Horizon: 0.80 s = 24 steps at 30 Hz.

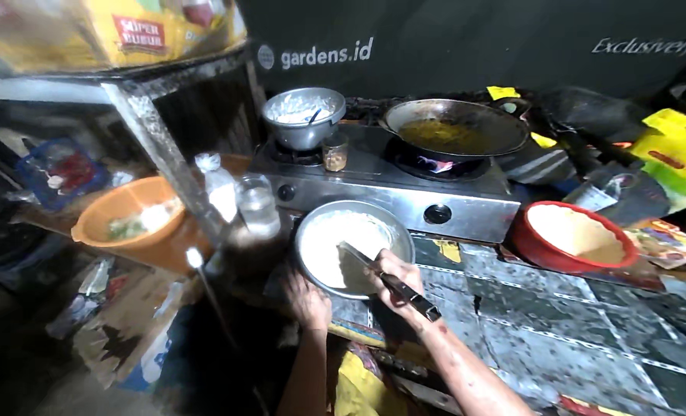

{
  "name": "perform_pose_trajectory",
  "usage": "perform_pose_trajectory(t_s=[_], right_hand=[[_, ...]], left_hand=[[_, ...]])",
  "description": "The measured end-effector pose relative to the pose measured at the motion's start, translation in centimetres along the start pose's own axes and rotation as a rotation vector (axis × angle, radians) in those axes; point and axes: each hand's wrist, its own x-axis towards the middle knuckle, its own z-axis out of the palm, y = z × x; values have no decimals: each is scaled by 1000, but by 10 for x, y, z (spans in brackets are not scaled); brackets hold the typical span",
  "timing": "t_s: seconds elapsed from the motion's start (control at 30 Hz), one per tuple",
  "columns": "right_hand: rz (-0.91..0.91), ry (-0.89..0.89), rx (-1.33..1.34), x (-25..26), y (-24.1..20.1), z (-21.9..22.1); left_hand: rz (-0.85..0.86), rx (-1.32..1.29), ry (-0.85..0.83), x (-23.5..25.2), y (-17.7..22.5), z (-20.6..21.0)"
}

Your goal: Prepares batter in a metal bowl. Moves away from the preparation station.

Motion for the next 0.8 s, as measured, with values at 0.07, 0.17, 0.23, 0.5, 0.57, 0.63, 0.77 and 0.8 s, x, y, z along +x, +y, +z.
perform_pose_trajectory(t_s=[0.07, 0.17, 0.23, 0.5, 0.57, 0.63, 0.77, 0.8], right_hand=[[0, -27, -72, 4, -13, -10], [-58, -91, 71, 1, -38, -5], [-74, -56, 135, -1, -23, 7], [-54, -119, 92, -1, -38, -2], [-36, -51, 121, -1, -16, 8], [-8, -8, 1, 3, -1, 2], [-48, -86, 28, 0, -37, -8], [-60, -90, 86, -3, -37, -1]], left_hand=[[6, -14, 31, 0, -1, 3], [11, -24, 53, -1, -1, 5], [10, -23, 34, -2, -2, 4], [41, -16, 91, -1, -5, 8], [34, -16, 63, 0, -4, 6], [37, -8, 69, 0, -5, 8], [29, 24, 54, 0, -4, 9], [24, 36, 35, -1, -4, 9]])
